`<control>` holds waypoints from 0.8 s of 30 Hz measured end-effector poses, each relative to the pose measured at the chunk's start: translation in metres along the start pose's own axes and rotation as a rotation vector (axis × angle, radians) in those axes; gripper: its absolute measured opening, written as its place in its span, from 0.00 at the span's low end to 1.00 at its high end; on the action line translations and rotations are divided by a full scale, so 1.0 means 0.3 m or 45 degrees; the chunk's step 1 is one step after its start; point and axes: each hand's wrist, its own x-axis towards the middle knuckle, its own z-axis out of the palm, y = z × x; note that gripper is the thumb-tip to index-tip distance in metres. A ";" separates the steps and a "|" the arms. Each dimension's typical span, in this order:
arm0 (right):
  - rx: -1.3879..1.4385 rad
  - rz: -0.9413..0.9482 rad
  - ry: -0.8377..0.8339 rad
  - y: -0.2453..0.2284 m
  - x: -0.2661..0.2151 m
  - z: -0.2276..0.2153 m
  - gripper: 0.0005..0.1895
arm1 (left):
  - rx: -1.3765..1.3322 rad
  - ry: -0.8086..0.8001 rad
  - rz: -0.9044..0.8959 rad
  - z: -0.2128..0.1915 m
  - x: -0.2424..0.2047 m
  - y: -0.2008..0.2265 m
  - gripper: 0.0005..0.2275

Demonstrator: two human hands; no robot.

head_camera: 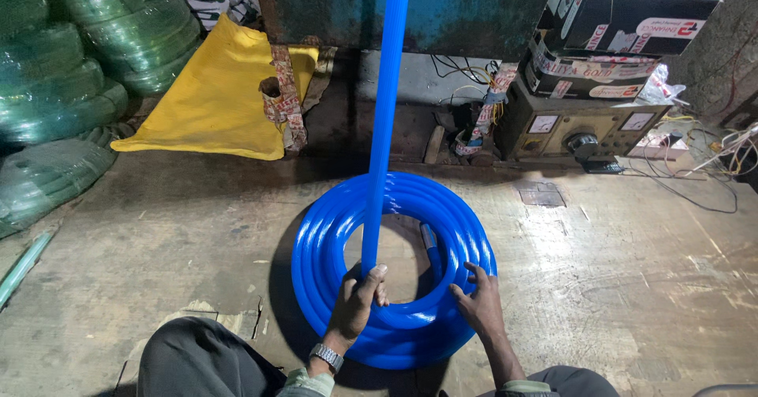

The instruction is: The person coils a long blue plastic pipe into a circular bundle on the floor. They repeatedly pull the pipe from above and wrap it around the existing coil, adjusting the loops with both hands.

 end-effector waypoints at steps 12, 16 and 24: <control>-0.046 -0.037 0.006 -0.002 0.002 0.015 0.34 | 0.026 -0.035 -0.060 -0.070 0.007 -0.038 0.16; -0.050 -0.043 0.005 0.007 0.001 0.022 0.35 | 0.036 -0.056 -0.095 -0.074 -0.004 -0.031 0.19; -0.072 -0.138 0.054 0.030 0.006 0.034 0.36 | 0.025 -0.021 -0.118 -0.127 0.024 -0.090 0.16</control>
